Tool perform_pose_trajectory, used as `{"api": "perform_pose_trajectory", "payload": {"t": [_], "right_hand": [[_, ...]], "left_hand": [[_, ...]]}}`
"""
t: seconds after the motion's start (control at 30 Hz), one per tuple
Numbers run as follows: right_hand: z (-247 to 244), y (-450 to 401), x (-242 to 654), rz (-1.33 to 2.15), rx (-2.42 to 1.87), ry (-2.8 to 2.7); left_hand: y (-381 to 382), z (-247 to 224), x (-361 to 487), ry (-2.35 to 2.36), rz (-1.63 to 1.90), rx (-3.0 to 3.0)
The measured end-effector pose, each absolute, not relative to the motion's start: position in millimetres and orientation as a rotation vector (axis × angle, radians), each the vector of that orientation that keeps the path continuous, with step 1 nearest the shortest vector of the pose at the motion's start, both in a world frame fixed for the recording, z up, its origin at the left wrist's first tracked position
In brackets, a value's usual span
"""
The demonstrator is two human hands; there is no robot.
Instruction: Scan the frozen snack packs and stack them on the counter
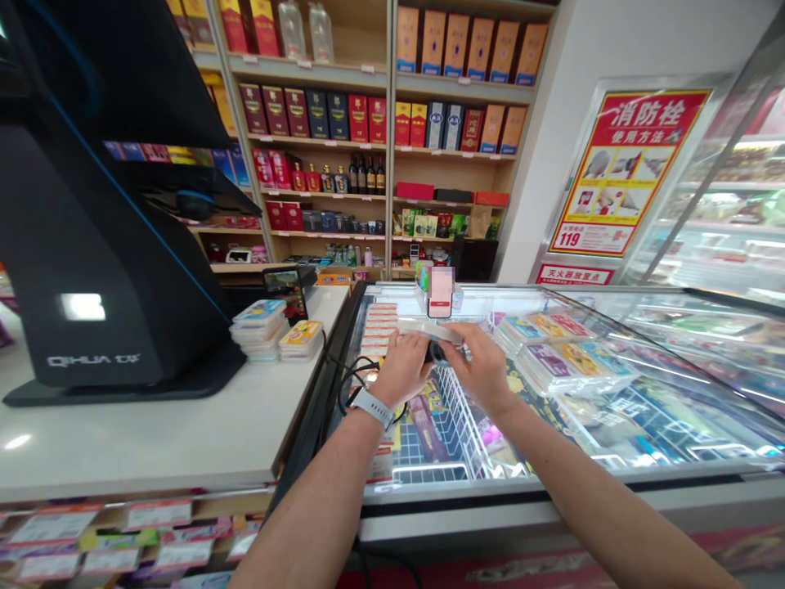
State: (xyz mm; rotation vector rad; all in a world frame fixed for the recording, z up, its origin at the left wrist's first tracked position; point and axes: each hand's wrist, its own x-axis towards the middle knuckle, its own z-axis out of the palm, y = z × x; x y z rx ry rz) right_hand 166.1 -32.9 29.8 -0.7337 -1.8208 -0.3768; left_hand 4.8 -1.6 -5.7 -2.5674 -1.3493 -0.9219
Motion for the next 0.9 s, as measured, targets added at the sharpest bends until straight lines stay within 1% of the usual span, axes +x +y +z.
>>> {"api": "perform_pose_trajectory", "payload": {"t": [0.17, 0.3, 0.47, 0.7, 0.8, 0.9], "right_hand": [[27.1, -21.9, 200.8, -0.388, -0.914, -1.706], [16.8, -7.4, 229.4, -0.321, -1.06, -1.627], [2.2, 9.2, 256.9, -0.034, -1.143, -1.454], [-9.9, 28.7, 272.2, 0.416, -1.053, -1.184], [-10.2, 30.0, 272.9, 0.509, -1.057, -1.108], [-10.1, 28.9, 272.4, 0.532, -1.07, -1.083]], "left_hand": [[-3.5, -4.6, 3.9, -1.341, -0.969, -2.629], [-3.5, -4.6, 4.4, -1.357, -0.964, -2.628], [-5.1, -2.6, 4.5, -1.346, -0.954, -2.616], [-3.5, -1.0, 4.3, -1.362, -1.002, -2.609], [-4.0, 2.3, 3.5, -1.369, -1.005, -2.602], [-4.4, 4.5, 3.0, -1.361, -1.015, -2.595]]}}
